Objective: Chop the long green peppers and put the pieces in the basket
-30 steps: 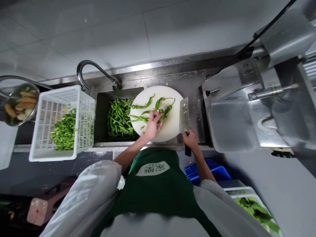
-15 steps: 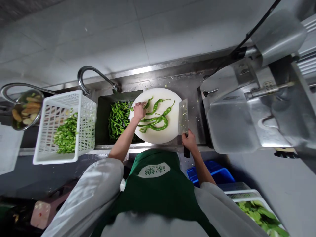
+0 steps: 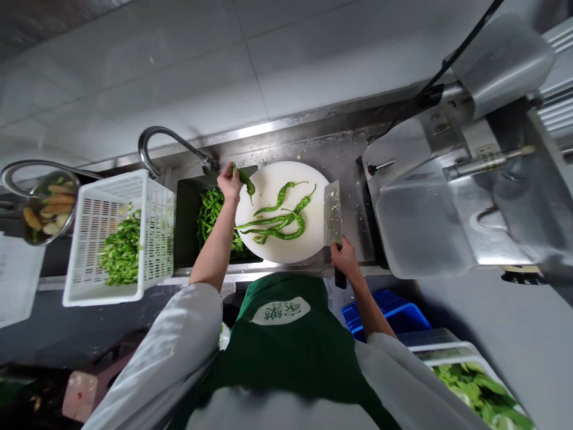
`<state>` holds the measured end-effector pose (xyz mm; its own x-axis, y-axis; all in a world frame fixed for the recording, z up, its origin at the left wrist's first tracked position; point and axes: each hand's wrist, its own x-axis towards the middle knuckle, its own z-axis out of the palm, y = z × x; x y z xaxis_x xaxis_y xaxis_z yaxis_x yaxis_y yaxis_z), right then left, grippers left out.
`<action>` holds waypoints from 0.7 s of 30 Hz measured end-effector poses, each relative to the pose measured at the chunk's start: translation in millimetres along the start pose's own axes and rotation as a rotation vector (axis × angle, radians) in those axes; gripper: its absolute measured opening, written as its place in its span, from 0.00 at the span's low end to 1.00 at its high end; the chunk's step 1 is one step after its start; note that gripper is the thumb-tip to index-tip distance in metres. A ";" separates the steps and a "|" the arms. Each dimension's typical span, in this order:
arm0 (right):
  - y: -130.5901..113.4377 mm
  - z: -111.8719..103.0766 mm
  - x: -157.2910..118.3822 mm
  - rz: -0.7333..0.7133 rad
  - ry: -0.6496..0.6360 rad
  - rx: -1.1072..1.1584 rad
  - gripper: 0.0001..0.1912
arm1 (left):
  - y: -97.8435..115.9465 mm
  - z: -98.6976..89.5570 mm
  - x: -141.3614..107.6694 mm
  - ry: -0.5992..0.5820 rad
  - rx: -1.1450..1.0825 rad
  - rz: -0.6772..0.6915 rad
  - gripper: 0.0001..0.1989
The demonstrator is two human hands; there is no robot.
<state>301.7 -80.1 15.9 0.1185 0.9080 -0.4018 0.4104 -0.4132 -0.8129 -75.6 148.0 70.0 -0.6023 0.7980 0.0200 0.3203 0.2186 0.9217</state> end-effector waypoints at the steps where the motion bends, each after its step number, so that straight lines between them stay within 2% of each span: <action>1: -0.4 -0.2 -0.2 0.010 -0.009 0.000 0.10 | -3.8 3.2 3.9 0.017 0.022 -0.079 0.23; 3: -0.9 -0.4 -0.5 0.027 -0.028 0.003 0.10 | -14.1 6.5 2.4 -0.009 0.155 -0.181 0.18; 4: -0.9 -0.3 -0.6 0.031 -0.032 0.004 0.10 | -19.8 5.7 -2.4 -0.053 0.248 -0.188 0.17; 8: -0.9 0.3 -0.4 0.022 -0.010 -0.007 0.10 | -35.3 -10.8 -26.9 -0.209 0.569 -0.092 0.11; 13: -2.8 -0.6 -0.8 0.017 -0.010 -0.021 0.09 | -29.2 -30.3 -30.0 -0.263 1.018 0.025 0.16; 17: -3.7 -1.6 -1.5 0.040 -0.040 -0.012 0.08 | -23.2 -30.3 -29.0 -0.311 1.139 0.110 0.19; 21: -3.2 -2.3 -1.6 0.025 -0.040 -0.034 0.09 | -21.3 -15.8 -43.1 -0.476 1.061 0.246 0.18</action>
<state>302.3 -80.0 20.1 0.0929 0.8937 -0.4390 0.4387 -0.4325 -0.7877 -68.0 100.1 55.6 -0.1794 0.9630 -0.2013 0.9699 0.2073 0.1274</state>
